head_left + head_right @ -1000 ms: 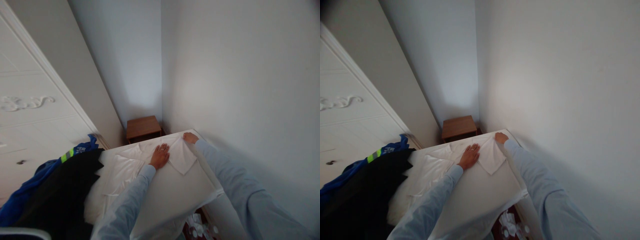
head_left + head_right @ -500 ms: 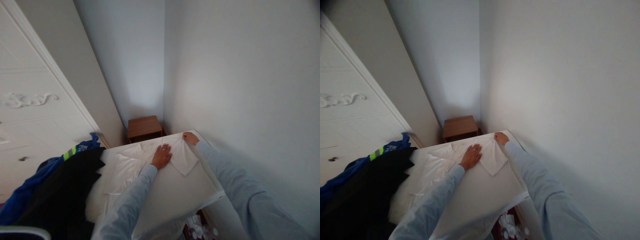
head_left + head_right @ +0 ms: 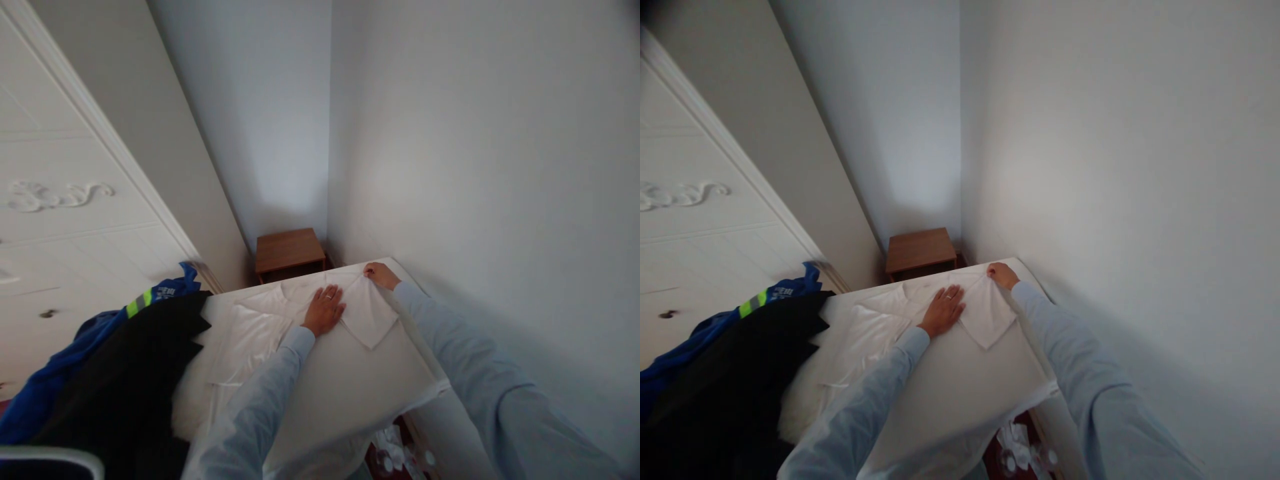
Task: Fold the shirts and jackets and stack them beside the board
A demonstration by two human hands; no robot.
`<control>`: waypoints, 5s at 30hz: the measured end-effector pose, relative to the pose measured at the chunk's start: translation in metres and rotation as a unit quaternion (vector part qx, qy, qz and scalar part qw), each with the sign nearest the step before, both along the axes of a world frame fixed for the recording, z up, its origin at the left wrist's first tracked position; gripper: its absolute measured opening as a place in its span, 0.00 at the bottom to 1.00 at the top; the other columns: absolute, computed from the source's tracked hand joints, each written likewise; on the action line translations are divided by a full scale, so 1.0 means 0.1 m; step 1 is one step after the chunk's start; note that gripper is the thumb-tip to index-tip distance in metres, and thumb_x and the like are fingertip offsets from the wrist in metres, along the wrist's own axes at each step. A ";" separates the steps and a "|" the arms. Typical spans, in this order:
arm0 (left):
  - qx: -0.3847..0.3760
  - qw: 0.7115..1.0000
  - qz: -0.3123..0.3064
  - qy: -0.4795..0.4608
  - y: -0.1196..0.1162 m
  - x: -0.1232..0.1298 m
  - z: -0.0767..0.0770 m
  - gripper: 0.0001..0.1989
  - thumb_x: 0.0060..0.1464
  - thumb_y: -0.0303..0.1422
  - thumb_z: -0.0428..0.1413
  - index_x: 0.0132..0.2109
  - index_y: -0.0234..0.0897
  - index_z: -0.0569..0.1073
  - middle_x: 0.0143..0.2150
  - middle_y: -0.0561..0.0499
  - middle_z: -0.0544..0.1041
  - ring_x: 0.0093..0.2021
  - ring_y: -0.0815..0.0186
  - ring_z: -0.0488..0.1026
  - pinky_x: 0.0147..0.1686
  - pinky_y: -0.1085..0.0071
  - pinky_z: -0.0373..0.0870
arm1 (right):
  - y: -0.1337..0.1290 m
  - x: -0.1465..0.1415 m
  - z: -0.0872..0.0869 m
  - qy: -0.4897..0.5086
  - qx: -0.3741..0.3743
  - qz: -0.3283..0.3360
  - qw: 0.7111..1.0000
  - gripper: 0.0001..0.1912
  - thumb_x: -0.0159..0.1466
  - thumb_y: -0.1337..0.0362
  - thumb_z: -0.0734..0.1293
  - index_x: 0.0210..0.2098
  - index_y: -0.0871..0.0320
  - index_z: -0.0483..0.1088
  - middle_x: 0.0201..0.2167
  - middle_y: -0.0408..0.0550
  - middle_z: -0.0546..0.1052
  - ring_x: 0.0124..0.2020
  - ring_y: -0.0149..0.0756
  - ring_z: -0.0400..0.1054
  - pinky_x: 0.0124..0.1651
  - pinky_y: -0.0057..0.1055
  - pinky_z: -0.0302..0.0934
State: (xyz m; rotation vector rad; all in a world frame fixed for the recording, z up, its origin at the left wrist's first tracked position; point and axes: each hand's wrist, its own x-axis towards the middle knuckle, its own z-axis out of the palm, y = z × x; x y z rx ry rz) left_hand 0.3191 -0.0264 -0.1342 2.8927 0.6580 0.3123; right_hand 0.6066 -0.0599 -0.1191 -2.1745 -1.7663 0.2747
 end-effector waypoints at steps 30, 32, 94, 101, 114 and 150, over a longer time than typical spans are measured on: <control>0.007 1.000 -0.004 -0.002 0.03 0.01 -0.04 0.25 0.70 0.37 0.39 0.69 0.36 0.62 0.72 0.41 0.61 0.72 0.55 0.55 0.70 0.50 0.51 | -0.81 -0.02 0.03 -0.003 -0.050 -0.064 0.997 0.10 0.65 0.63 0.63 0.32 0.57 0.76 0.37 0.53 0.82 0.40 0.40 0.73 0.41 0.30 0.59; 0.007 1.000 -0.003 -0.002 0.03 0.01 -0.04 0.26 0.70 0.36 0.38 0.69 0.36 0.60 0.72 0.40 0.61 0.72 0.55 0.55 0.70 0.51 0.51 | -0.84 -0.06 0.03 0.000 -0.041 -0.067 0.997 0.12 0.67 0.63 0.61 0.33 0.57 0.76 0.38 0.53 0.81 0.40 0.39 0.73 0.41 0.30 0.59; -0.045 0.971 0.057 -0.229 0.06 -0.51 0.26 0.14 0.66 0.29 0.49 0.52 0.36 0.77 0.55 0.42 0.80 0.62 0.60 0.71 0.62 0.59 0.68 | -1.80 -0.05 -0.22 0.205 0.074 -0.070 0.973 0.23 0.52 0.45 0.68 0.39 0.53 0.77 0.33 0.52 0.81 0.36 0.49 0.76 0.44 0.45 0.71; -0.034 0.944 0.250 -0.213 -0.08 -1.88 0.43 0.15 0.61 0.28 0.52 0.53 0.33 0.75 0.54 0.39 0.79 0.55 0.55 0.76 0.59 0.56 0.71 | -1.36 -0.39 -0.06 0.094 0.183 -0.078 0.975 0.15 0.56 0.58 0.64 0.40 0.54 0.76 0.33 0.52 0.79 0.33 0.44 0.74 0.44 0.44 0.70; 0.035 0.908 0.362 -0.210 -0.78 -2.80 -0.24 0.21 0.56 0.25 0.52 0.57 0.30 0.71 0.56 0.35 0.75 0.61 0.49 0.71 0.61 0.48 0.68 | 0.96 -3.37 0.28 0.089 0.074 0.219 0.969 0.12 0.64 0.72 0.64 0.43 0.57 0.78 0.45 0.51 0.82 0.47 0.39 0.74 0.54 0.34 0.65; 0.029 0.931 0.334 -0.142 -1.01 -2.69 -0.10 0.20 0.62 0.28 0.49 0.60 0.34 0.69 0.63 0.38 0.72 0.67 0.51 0.65 0.66 0.46 0.59 | 1.71 -3.68 0.04 0.149 -0.032 0.319 0.935 0.15 0.56 0.75 0.69 0.41 0.58 0.81 0.40 0.48 0.84 0.42 0.38 0.78 0.48 0.33 0.70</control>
